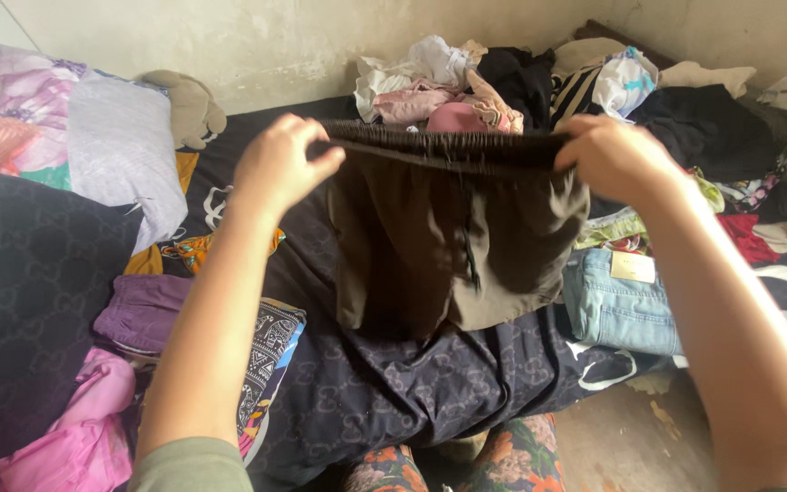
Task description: The person picks up various items of clothing from a pile on a bed, smooths them out, folds them into rectangular shapes, and stacks them to one side.
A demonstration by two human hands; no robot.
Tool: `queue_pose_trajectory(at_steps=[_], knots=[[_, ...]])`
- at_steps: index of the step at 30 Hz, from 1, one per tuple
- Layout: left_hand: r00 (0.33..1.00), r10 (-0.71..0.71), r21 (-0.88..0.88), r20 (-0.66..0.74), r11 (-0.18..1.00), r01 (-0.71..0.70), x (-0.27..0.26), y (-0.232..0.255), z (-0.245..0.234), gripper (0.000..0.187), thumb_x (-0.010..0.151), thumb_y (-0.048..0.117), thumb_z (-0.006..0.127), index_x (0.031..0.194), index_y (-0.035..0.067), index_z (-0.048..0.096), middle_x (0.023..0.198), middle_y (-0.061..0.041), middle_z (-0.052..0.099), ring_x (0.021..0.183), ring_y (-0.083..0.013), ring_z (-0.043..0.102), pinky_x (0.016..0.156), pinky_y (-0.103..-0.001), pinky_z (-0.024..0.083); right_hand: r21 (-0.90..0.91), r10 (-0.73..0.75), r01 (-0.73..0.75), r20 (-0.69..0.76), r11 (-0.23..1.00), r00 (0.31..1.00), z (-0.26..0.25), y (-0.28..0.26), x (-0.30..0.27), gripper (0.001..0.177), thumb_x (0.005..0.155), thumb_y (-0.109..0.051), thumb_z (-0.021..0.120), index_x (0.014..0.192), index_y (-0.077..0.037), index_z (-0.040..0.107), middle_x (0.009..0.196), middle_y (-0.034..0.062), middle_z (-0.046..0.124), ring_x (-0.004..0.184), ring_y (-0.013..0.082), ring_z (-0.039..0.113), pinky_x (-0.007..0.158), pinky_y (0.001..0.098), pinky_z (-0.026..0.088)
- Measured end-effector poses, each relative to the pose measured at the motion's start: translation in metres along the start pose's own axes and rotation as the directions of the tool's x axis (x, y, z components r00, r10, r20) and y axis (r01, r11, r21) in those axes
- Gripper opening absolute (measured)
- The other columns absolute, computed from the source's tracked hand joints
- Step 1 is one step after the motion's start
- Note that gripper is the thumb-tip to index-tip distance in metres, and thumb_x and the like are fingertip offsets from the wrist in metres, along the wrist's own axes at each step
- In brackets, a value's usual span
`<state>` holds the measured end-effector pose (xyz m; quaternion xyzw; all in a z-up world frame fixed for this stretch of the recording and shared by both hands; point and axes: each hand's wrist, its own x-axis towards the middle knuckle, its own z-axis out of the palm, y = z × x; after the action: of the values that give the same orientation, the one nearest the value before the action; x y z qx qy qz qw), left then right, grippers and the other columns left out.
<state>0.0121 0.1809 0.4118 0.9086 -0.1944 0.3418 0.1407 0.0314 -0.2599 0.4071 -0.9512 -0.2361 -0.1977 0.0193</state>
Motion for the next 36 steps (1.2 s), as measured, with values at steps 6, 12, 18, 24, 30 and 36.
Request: queue_pose_trajectory(at_steps=[6,12,18,24,30,36], knots=[[0.980,0.007,0.081,-0.197,0.997,0.009,0.032,-0.005,-0.013,0.041,0.104,0.045,0.069,0.091,0.006,0.070,0.088,-0.013,0.071,0.083,-0.0362,0.069,0.070,-0.047,0.054,-0.018,0.031,-0.032,-0.062,0.999,0.998,-0.033,0.019,0.024,0.035,0.089,-0.010,0.059,0.119,-0.017,0.077,0.126,0.0106,0.068,0.114,0.0333,0.064,0.096,0.0451,0.051],[0.927,-0.042,0.178,-0.374,0.977,0.116,0.050,-0.002,-0.001,0.038,0.104,0.034,0.066,0.079,0.007,0.072,0.082,-0.012,0.073,0.071,-0.0356,0.069,0.063,-0.047,0.052,0.302,-0.059,0.039,0.057,0.952,0.997,-0.047,0.003,0.028,0.058,0.074,0.014,0.049,0.105,-0.022,0.083,0.149,0.0061,0.059,0.126,0.0288,0.061,0.097,0.0396,0.053],[0.952,0.026,0.053,-0.304,0.999,-0.011,0.053,0.062,0.020,0.053,0.089,0.031,0.074,0.126,-0.004,0.061,0.121,-0.021,0.066,0.089,-0.0283,0.071,0.070,-0.035,0.060,0.117,-0.080,0.029,0.452,0.993,0.888,-0.048,-0.099,0.021,0.102,0.065,0.020,0.053,0.143,-0.046,0.051,0.141,0.0107,0.048,0.128,0.0254,0.053,0.100,0.0338,0.051],[0.996,0.085,-0.055,-0.040,0.995,-0.087,0.048,0.107,0.044,0.077,0.085,-0.004,0.062,0.157,0.000,0.035,0.157,-0.028,0.037,0.098,-0.0292,0.066,0.076,-0.031,0.059,0.325,-0.134,0.014,0.349,0.945,0.927,0.001,-0.130,0.029,0.102,0.070,-0.004,0.076,0.158,-0.032,0.031,0.123,0.0252,0.051,0.098,0.0398,0.066,0.085,0.0426,0.056],[0.985,0.084,0.106,0.149,0.989,-0.100,0.036,0.058,0.030,0.054,0.102,0.013,0.058,0.152,0.031,0.049,0.151,-0.015,0.048,0.100,-0.0240,0.068,0.085,-0.035,0.061,0.520,0.384,-0.342,0.030,0.783,0.923,0.051,-0.065,0.058,0.052,0.090,-0.028,0.072,0.132,-0.001,0.057,0.102,0.0275,0.071,0.097,0.0406,0.071,0.082,0.0499,0.056],[0.984,-0.085,0.308,-0.157,0.942,0.130,0.019,0.039,0.015,0.053,0.068,-0.001,0.067,0.118,0.016,0.073,0.137,-0.024,0.055,0.111,-0.0409,0.055,0.087,-0.064,0.049,0.504,0.408,-0.346,-0.014,0.791,0.913,0.015,-0.035,0.054,0.057,0.088,-0.029,0.070,0.138,-0.007,0.057,0.101,0.0246,0.075,0.095,0.0363,0.077,0.092,0.0427,0.056]])
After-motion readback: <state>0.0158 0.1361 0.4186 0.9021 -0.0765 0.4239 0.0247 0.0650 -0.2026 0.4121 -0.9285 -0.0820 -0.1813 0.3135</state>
